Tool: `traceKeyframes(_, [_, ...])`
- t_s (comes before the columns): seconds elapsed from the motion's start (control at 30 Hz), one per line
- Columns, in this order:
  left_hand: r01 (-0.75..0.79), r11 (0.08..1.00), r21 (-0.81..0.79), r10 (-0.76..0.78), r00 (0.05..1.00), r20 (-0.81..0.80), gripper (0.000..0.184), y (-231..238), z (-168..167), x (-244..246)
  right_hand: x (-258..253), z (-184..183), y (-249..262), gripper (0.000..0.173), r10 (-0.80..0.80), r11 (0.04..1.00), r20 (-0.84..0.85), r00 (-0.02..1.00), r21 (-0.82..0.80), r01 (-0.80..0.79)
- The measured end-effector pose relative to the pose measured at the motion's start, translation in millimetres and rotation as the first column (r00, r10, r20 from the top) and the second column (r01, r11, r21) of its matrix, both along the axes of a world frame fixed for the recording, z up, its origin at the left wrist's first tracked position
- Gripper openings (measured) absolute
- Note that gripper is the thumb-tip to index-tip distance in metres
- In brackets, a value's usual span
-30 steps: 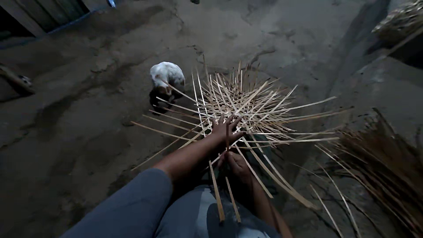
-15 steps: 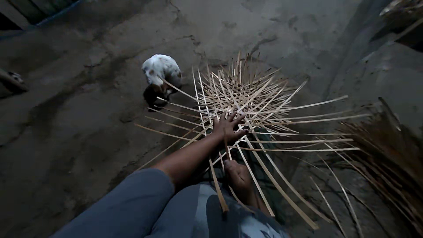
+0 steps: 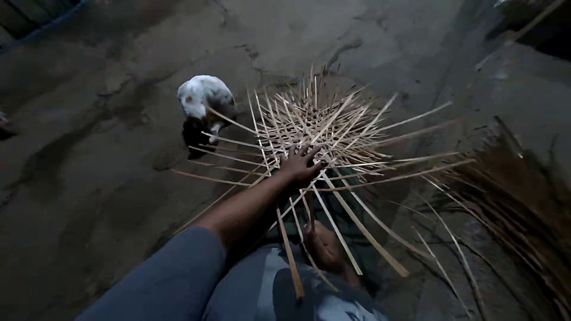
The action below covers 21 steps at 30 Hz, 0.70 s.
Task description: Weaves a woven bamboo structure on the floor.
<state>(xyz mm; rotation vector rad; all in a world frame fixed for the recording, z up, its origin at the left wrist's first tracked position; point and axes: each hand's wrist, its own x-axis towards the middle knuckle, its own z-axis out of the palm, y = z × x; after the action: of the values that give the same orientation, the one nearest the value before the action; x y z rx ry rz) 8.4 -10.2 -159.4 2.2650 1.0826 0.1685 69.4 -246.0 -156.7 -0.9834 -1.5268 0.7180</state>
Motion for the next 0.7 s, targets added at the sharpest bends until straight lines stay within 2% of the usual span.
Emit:
traceKeyframes(0.07, [-0.023, 1.000, -0.009, 0.024, 0.999, 0.033, 0.064, 9.1, 5.4, -3.8, 7.9, -10.9, -5.7, 0.043, 0.012, 1.000, 0.040, 0.999, 0.025, -0.013])
traceKeyframes(0.1, [-0.050, 0.999, -0.018, 0.051, 0.998, 0.039, 0.067, 13.7, 10.7, -4.5, 13.3, -12.3, -11.8, 0.042, 0.008, 1.000, 0.091, 0.996, -0.020, -0.006])
traceKeyframes(0.17, [-0.100, 0.995, -0.024, 0.099, 0.995, -0.011, 0.077, 25.7, 19.9, -0.4, 20.0, -3.7, -25.7, 0.056, -0.021, 0.989, 0.098, 0.995, -0.143, 0.035])
traceKeyframes(0.23, [-0.096, 0.995, 0.004, 0.096, 0.992, -0.077, 0.075, 37.4, 25.1, 8.2, 24.5, 11.1, -39.8, 0.071, -0.040, 0.967, 0.067, 0.997, -0.247, 0.055])
traceKeyframes(0.37, [0.035, 0.996, 0.079, -0.024, 0.990, -0.142, 0.068, 60.4, 39.2, 31.3, 45.7, 17.4, -71.4, 0.051, 0.005, 0.911, -0.254, 0.967, -0.397, -0.109])
traceKeyframes(0.47, [0.168, 0.975, 0.145, -0.155, 0.983, -0.099, 0.065, 77.0, 48.9, 54.5, 65.4, 11.9, -95.0, 0.052, -0.050, 0.833, -0.448, 0.893, -0.513, -0.210])
traceKeyframes(0.57, [0.330, 0.923, 0.198, -0.322, 0.944, -0.074, 0.063, 94.2, 58.5, 85.4, 71.1, 14.5, -103.6, 0.051, -0.080, 0.823, -0.680, 0.729, -0.458, -0.336])
traceKeyframes(0.7, [0.503, 0.816, 0.283, -0.503, 0.861, -0.081, 0.055, 136.9, 70.9, 129.1, 72.5, 12.5, -101.3, 0.055, -0.132, 0.826, -0.774, 0.619, -0.431, -0.362])
